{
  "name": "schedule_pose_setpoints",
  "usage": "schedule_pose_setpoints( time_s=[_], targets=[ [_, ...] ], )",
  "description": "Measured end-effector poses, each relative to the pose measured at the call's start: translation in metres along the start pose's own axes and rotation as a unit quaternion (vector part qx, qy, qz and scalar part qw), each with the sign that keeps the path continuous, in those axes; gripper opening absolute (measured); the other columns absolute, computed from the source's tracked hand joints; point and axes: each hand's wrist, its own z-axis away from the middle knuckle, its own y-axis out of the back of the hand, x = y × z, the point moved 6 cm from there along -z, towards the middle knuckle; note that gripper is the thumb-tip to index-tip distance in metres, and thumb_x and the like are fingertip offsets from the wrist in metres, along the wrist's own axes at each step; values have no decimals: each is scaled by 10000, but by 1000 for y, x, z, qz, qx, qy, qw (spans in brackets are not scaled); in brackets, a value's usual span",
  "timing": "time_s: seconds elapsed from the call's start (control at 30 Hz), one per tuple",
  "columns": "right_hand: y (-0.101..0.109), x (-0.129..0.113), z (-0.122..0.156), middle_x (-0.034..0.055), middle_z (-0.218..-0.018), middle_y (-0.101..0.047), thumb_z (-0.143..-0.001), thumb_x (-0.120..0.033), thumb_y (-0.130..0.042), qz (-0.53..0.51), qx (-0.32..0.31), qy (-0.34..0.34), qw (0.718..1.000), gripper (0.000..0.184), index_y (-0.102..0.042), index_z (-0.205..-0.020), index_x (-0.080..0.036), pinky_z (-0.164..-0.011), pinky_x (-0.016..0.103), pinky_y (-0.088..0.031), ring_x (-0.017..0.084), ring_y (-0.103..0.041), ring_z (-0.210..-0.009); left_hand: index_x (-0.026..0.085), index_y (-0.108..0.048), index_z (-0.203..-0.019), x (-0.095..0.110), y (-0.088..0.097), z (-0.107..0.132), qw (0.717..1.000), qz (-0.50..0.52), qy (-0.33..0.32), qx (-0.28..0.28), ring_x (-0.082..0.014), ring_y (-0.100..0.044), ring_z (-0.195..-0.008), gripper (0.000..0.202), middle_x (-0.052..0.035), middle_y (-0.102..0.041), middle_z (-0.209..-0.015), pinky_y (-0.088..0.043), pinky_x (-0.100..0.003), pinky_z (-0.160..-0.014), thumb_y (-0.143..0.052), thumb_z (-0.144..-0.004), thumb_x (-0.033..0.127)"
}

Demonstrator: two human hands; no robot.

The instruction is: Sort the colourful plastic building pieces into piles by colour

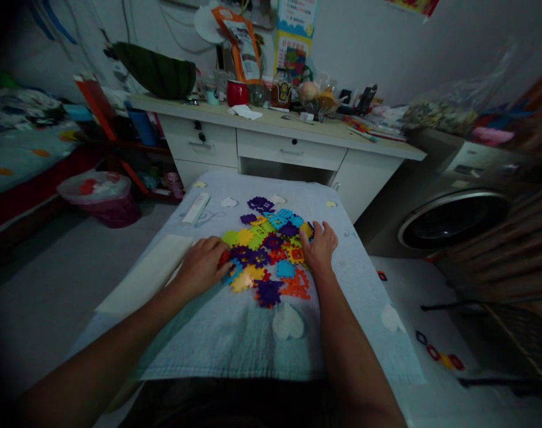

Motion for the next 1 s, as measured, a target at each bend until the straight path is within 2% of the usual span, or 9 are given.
schedule_pose_setpoints(
  time_s=[0.07,0.13,0.2,0.33,0.5,0.67,0.77,0.87,1.0],
  targets=[
    [-2,13,-1,234,-1357,-508,-909,-580,-434,4,1,-43,999,620,-529,-1330,-135,-1054,587,-290,366,-451,-1272,198,-534,-1244,-7,-3,-3,998,-9,46,31,-347,-472,-1193,485,-165,-502,-1332,-380,-464,-981,-597,-812,410],
    [-6,22,-1,251,-1278,-568,-900,-625,-417,4,-22,-81,996,687,-509,-1347,-111,-1028,597,-313,379,-500,-1228,191,-432,-1363,-12,-16,-7,997,9,73,-2,-353,-457,-1218,671,-178,-487,-1344,-373,-461,-982,-603,-790,497],
    [-12,26,-1,258,-1215,-610,-885,-662,-413,3,-64,-102,993,742,-502,-1358,-97,-998,595,-346,392,-544,-1180,206,-360,-1417,-13,-30,-11,995,21,87,-36,-360,-461,-1197,764,-173,-515,-1310,-377,-474,-956,-590,-775,549],
    [-21,15,0,233,-1253,-618,-878,-670,-422,-20,-133,-75,988,749,-483,-1385,-122,-979,539,-404,372,-578,-1161,219,-309,-1449,-7,-44,-27,994,39,94,-37,-364,-424,-1244,798,-174,-504,-1341,-328,-499,-989,-592,-763,514],
    [-21,-6,1,194,-1317,-597,-825,-628,-544,-80,-134,-15,988,746,-469,-1394,-152,-1035,519,-390,343,-562,-1198,209,-312,-1452,10,-49,-50,992,81,93,-18,-349,-429,-1284,826,-158,-506,-1386,-299,-506,-1035,-612,-730,473],
    [-19,-19,3,140,-1270,-635,-810,-568,-596,-167,-166,-33,971,730,-431,-1412,-190,-974,467,-469,302,-620,-1121,255,-336,-1450,26,-52,-68,989,134,60,11,-348,-478,-1277,817,-121,-540,-1400,-346,-522,-1014,-637,-695,332],
    [-22,-24,2,113,-1241,-648,-792,-522,-637,-216,-182,-48,958,704,-436,-1400,-231,-973,473,-471,296,-619,-1116,245,-353,-1447,33,-54,-77,983,178,35,28,-329,-499,-1281,836,-113,-531,-1419,-364,-519,-1035,-641,-662,244],
    [-33,-29,1,93,-1214,-642,-758,-498,-681,-309,-219,-85,921,708,-438,-1381,-266,-918,454,-507,270,-641,-1041,221,-370,-1442,33,-57,-85,968,244,21,48,-292,-494,-1307,862,-111,-505,-1446,-376,-457,-1082,-642,-626,162],
    [-50,-44,-4,54,-1113,-643,-705,-454,-738,-468,-275,-168,823,702,-454,-1327,-292,-790,378,-555,215,-665,-895,177,-361,-1449,30,-59,-95,926,365,-5,91,-267,-435,-1366,874,-133,-448,-1486,-338,-402,-1147,-670,-633,134]
  ],
)
